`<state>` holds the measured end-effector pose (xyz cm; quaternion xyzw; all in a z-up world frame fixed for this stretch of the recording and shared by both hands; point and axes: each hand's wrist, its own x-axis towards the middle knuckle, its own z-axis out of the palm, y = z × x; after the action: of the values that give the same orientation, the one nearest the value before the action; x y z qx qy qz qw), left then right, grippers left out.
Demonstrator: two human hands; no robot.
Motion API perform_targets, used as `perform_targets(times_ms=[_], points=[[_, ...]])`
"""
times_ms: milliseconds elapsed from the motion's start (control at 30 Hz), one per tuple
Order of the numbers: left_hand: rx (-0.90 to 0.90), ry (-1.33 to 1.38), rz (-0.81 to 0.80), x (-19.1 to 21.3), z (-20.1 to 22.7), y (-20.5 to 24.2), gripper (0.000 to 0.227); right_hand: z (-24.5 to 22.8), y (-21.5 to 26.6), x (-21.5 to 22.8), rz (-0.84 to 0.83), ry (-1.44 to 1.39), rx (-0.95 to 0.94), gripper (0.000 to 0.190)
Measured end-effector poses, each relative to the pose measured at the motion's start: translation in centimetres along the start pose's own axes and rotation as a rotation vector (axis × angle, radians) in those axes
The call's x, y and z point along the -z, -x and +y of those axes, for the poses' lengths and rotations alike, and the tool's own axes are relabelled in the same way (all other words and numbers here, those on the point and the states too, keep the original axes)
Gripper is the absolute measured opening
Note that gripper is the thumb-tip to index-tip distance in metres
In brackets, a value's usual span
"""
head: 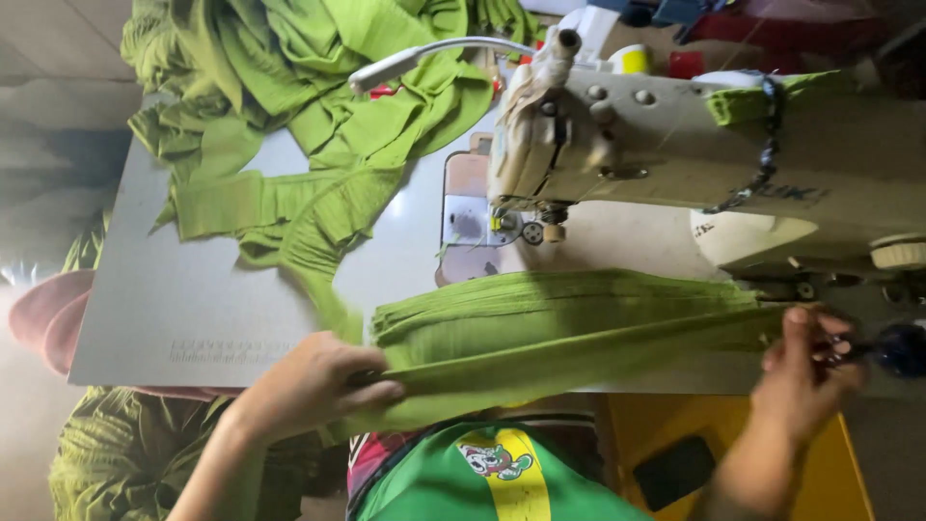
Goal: The person uses scissors to trim excess fabric from the edges of a green fabric piece on a sewing machine table. The person repeatedly cuts small sections along the edge and discards the trimmings onto the table.
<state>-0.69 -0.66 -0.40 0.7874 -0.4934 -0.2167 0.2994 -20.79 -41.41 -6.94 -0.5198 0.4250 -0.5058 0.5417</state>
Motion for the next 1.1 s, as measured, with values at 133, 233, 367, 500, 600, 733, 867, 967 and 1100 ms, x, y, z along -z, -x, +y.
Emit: perform_targets(times_ms=[133,233,367,500,600,733,867,967,1100], points=[[0.186,0.207,-0.243,2.3,-0.2,-0.3,0.017,2.3,-3.7,5.3,-0.102,0.445,0.307,0.022],[0.298,0.228,-0.255,2.4,-1.8,-1.4,0.02,4.0,-5.1,5.5,-0.156,0.581,0.465,0.019],[0.651,-0.155,-0.118,1.6,-3.7,-2.9,0.028,7.0,-6.5,3.9,-0.225,1.038,0.425,0.037],[0.683,-0.037,-0.015,2.3,-3.1,-2.3,0.025,4.9,-5.0,2.9,-0.199,1.141,0.859,0.032],[0.609,0.147,0.027,2.6,-2.5,-1.8,0.021,0.9,-1.7,0.9,-0.08,0.9,1.072,0.033],[0.583,0.204,0.021,2.9,-1.5,-1.3,0.02,-1.6,5.8,-2.8,-0.181,0.471,0.613,0.039],[0.495,0.133,0.075,3.4,-0.7,-1.5,0.02,0.1,14.6,-8.1,-1.119,-0.332,-0.43,0.062],[0.445,0.107,0.144,3.1,-0.6,-1.1,0.021,-0.7,18.1,-10.1,-1.377,-0.41,-1.024,0.046],[0.39,0.051,0.207,2.8,-0.4,-0.4,0.025,-2.1,20.9,-12.6,-1.366,-0.241,-1.348,0.044]])
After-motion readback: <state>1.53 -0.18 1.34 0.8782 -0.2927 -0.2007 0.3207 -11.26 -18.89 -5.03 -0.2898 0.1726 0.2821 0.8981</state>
